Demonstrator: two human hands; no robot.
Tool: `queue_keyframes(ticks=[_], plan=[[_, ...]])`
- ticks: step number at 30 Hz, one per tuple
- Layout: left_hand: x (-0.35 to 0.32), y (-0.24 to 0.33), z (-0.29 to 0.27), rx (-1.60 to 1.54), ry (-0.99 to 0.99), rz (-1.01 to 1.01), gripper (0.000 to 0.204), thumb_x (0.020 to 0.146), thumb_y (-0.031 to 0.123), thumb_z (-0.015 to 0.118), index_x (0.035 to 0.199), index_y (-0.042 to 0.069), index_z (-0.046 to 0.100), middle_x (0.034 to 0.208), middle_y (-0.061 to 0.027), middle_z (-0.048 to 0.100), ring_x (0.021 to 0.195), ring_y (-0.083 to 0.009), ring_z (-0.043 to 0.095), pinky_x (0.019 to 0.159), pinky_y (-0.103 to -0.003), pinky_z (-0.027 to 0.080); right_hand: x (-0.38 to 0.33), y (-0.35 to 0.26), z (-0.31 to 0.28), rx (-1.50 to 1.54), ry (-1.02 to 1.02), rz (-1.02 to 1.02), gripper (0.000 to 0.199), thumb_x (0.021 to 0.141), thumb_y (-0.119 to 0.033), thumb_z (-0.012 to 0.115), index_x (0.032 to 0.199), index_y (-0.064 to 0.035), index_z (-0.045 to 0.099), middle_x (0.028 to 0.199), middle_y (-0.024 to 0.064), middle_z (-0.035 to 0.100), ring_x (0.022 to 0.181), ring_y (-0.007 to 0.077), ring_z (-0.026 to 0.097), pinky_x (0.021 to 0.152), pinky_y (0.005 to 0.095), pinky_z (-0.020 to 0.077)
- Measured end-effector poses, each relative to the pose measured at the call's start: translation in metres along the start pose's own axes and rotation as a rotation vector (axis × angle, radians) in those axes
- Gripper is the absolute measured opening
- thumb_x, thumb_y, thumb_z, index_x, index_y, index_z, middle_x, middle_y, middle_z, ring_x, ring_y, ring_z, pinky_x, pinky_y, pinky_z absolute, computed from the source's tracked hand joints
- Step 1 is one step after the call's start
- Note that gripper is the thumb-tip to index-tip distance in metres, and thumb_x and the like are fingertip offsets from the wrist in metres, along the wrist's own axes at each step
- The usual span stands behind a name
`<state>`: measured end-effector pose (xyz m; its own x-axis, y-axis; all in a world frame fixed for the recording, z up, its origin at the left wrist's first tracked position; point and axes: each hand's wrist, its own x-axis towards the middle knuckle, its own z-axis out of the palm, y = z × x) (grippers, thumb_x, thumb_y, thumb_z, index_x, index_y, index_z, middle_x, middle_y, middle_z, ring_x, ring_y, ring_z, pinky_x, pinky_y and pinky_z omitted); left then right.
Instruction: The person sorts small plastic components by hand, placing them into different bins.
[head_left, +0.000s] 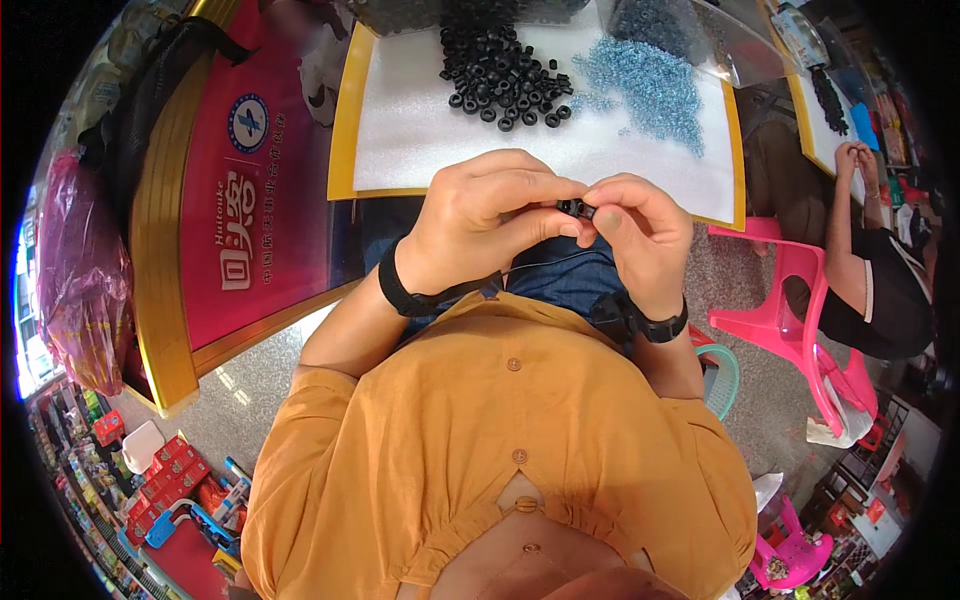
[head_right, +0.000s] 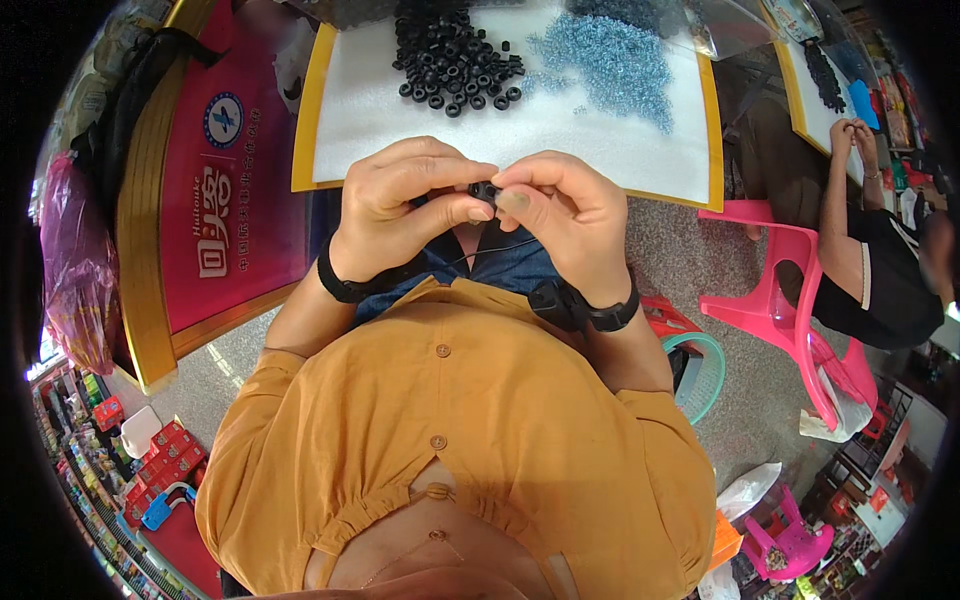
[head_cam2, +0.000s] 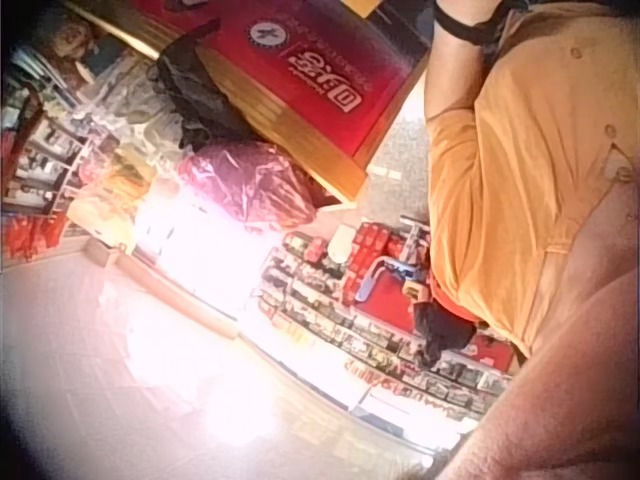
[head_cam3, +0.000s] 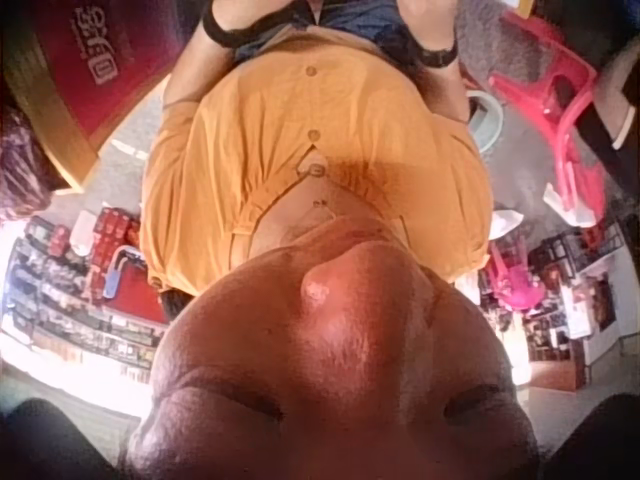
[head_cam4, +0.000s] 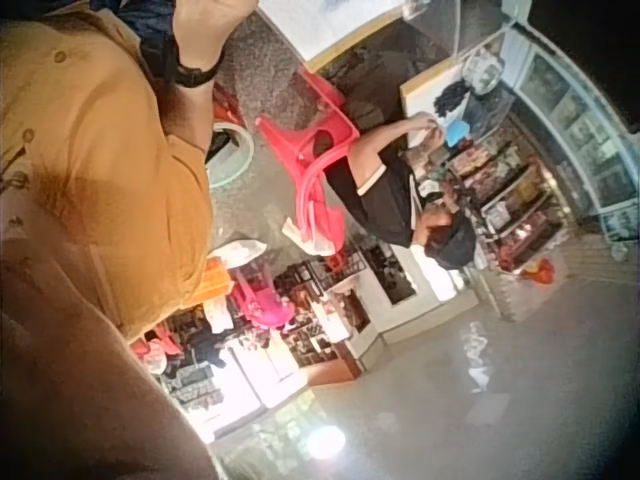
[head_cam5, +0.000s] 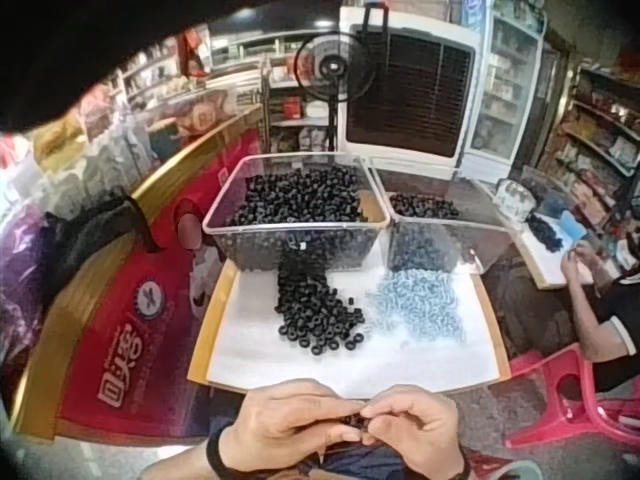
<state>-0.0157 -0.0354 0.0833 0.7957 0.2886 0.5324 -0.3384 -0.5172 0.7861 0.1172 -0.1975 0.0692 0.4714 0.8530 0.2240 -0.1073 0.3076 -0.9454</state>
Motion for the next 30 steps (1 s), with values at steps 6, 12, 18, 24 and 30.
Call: queue_keyframes(ticks=[6,12,18,24,30], plan=[[-0.003,0.000,0.000,-0.040,-0.004,-0.114,0.031,0.077,0.007,0.084,0.106,0.002,0.075,0.084,-0.0074,0.070,0.071,-0.0127,0.066,0.060,-0.024,0.050,-0.001,-0.001,0.008,-0.164,0.064,-0.125,0.018,0.090,0.003,0.070,0.108,0.0053,0.067,0.102,0.0106,0.067,0.084,0.0125,0.065,0.072,0.0231,0.0533],[-0.004,-0.002,0.003,-0.046,0.024,-0.107,0.030,0.077,0.009,0.084,0.105,0.002,0.076,0.084,-0.0070,0.071,0.071,-0.0125,0.065,0.060,-0.024,0.050,0.000,-0.003,0.009,-0.359,0.119,-0.191,0.016,0.089,0.002,0.072,0.104,0.0033,0.069,0.099,0.0104,0.070,0.082,0.0129,0.065,0.070,0.0230,0.0514],[-0.001,-0.001,0.002,0.058,0.010,-0.025,0.030,0.077,0.011,0.084,0.105,0.003,0.076,0.083,-0.0078,0.071,0.071,-0.0149,0.067,0.061,-0.025,0.051,0.000,-0.005,0.006,-0.590,0.064,-0.293,0.014,0.091,0.003,0.069,0.105,0.0054,0.068,0.099,0.0131,0.067,0.078,0.0146,0.067,0.070,0.0241,0.0545],[-0.002,-0.003,0.003,0.068,0.010,0.012,0.031,0.076,0.010,0.085,0.105,0.003,0.075,0.084,-0.0085,0.071,0.071,-0.0162,0.067,0.061,-0.026,0.052,0.002,-0.008,0.005,-0.466,0.065,-0.231,0.016,0.087,0.001,0.074,0.103,0.0022,0.070,0.091,0.0103,0.070,0.076,0.0159,0.066,0.068,0.0261,0.0518],[0.000,-0.007,0.000,0.116,-0.028,0.156,0.034,0.076,0.006,0.084,0.108,0.001,0.074,0.087,-0.0099,0.069,0.072,-0.0162,0.068,0.059,-0.026,0.053,0.009,-0.003,-0.006,0.237,-0.049,0.335,0.025,0.095,-0.012,0.069,0.112,0.0058,0.066,0.088,0.0082,0.067,0.072,0.0131,0.064,0.065,0.0250,0.0525]])
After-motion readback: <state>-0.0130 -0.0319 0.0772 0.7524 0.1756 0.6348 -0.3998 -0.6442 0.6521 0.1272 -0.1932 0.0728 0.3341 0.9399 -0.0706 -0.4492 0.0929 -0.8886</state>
